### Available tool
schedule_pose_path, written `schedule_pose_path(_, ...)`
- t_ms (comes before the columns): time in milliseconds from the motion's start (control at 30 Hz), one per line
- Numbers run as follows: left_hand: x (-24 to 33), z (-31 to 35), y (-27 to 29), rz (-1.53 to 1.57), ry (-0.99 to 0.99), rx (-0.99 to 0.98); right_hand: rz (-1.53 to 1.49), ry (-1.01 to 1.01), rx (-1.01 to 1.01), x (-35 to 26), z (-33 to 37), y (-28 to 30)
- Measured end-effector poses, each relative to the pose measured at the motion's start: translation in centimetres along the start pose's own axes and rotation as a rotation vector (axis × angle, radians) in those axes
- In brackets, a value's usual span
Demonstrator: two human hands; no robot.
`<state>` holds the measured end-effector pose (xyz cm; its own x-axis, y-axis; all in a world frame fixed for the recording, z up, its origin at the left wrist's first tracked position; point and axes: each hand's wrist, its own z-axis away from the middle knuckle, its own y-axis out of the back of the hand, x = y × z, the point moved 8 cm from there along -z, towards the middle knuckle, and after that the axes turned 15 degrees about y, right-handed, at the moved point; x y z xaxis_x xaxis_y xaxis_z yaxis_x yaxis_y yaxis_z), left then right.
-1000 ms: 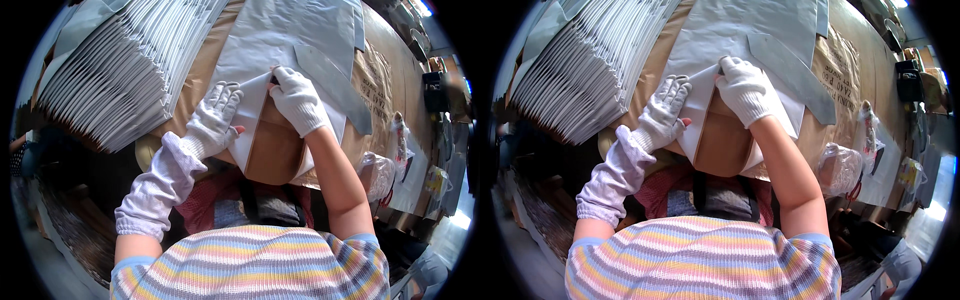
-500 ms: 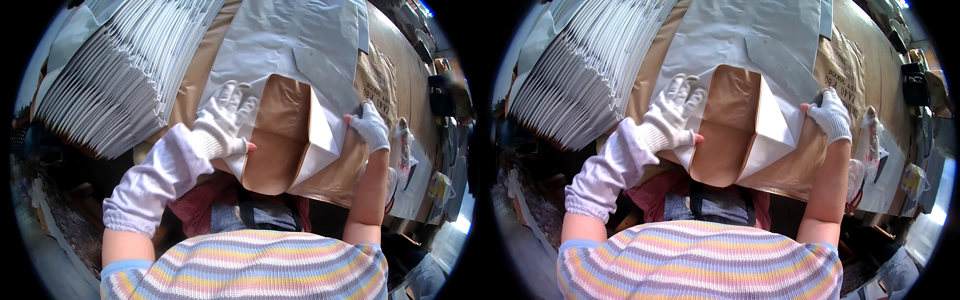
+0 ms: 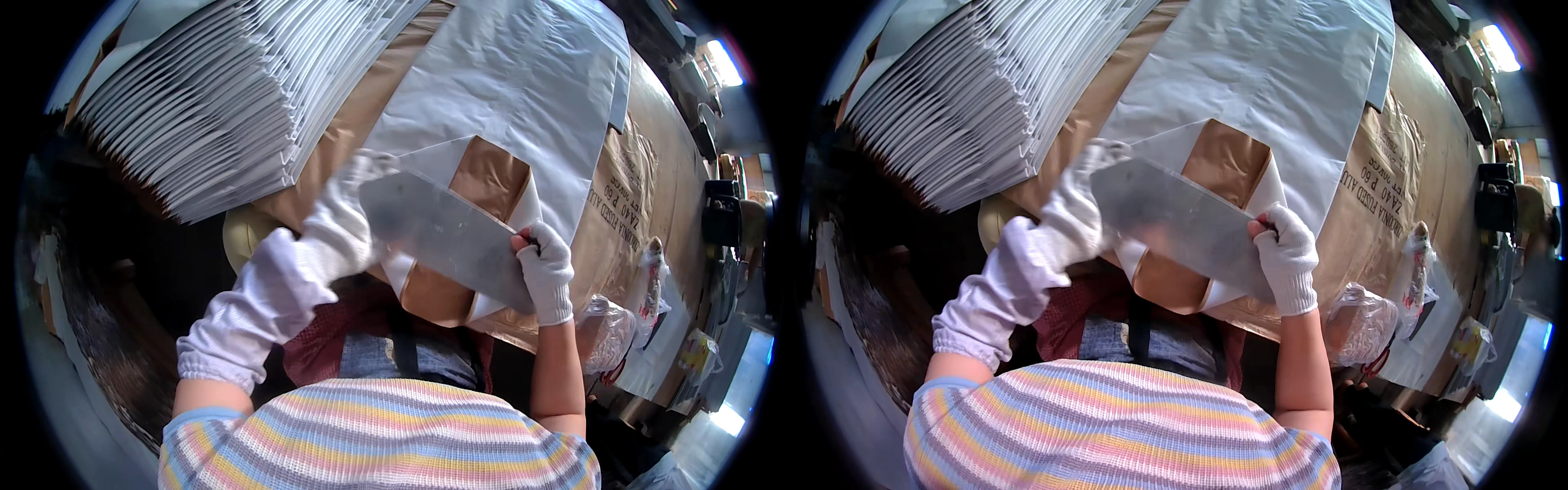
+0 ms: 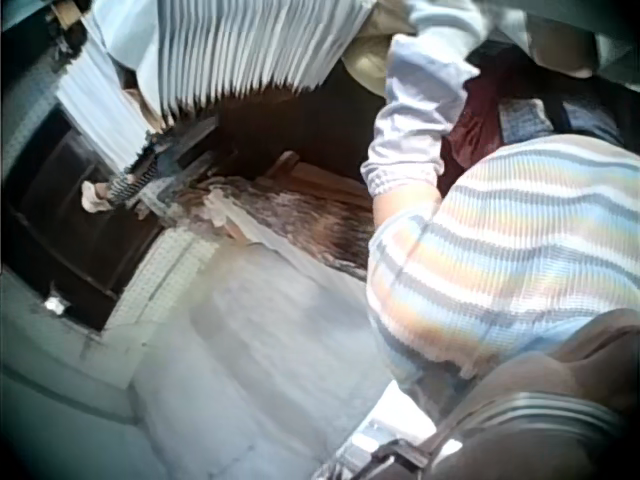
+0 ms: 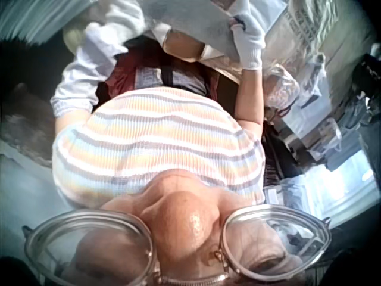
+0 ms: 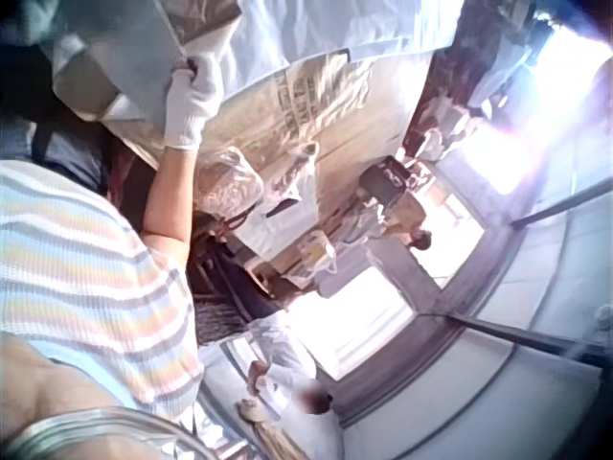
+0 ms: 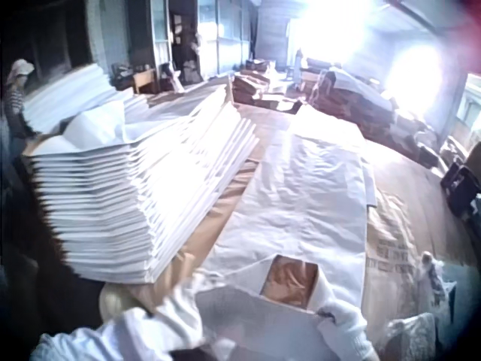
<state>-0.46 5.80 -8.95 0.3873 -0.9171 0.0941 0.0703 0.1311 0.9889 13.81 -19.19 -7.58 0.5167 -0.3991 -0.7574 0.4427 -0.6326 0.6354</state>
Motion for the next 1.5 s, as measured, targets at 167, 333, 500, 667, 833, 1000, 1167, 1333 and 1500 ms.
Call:
schedule_pose_path(167,-5.0,3.3,1.3,-0.021,0.03,0.195,0.123,0.176,0.05,-1.1,-1.5,-0.7)
schedule_pose_path(333,0.1,4.7,1.2,0.323,-0.286,0.281,0.129,0.175,-0.005,-1.7,-2.7,-1.8)
schedule_pose_path(500,0.1,4.5,1.4,0.41,-0.266,0.253,0.104,0.131,-0.028,-1.3,-3.1,-1.9)
schedule_pose_path(667,-0.5,4.9,1.1,0.387,-0.28,0.274,0.139,0.117,-0.06,-0.8,-3.2,-2.7)
schedule_pose_path(833,1.1,3.6,1.5,0.31,-0.313,0.267,0.281,0.316,0.02,-2.7,-2.9,-0.8)
schedule_pose_path(1000,0.6,4.2,1.2,0.306,-0.351,0.212,0.541,0.631,-0.016,-5.7,0.4,-4.8)
schedule_pose_path(1167,2.2,4.4,1.3,0.198,-0.337,0.12,0.523,0.498,-0.045,-4.3,1.9,-4.7)
schedule_pose_path(1333,2.3,4.6,1.5,0.155,-0.341,0.115,0.489,0.492,-0.021,-4.4,2.1,-4.5)
schedule_pose_path(1500,3.2,3.3,4.4,0.16,-0.361,-0.03,0.267,0.481,0.048,-5.1,0.9,-3.1)
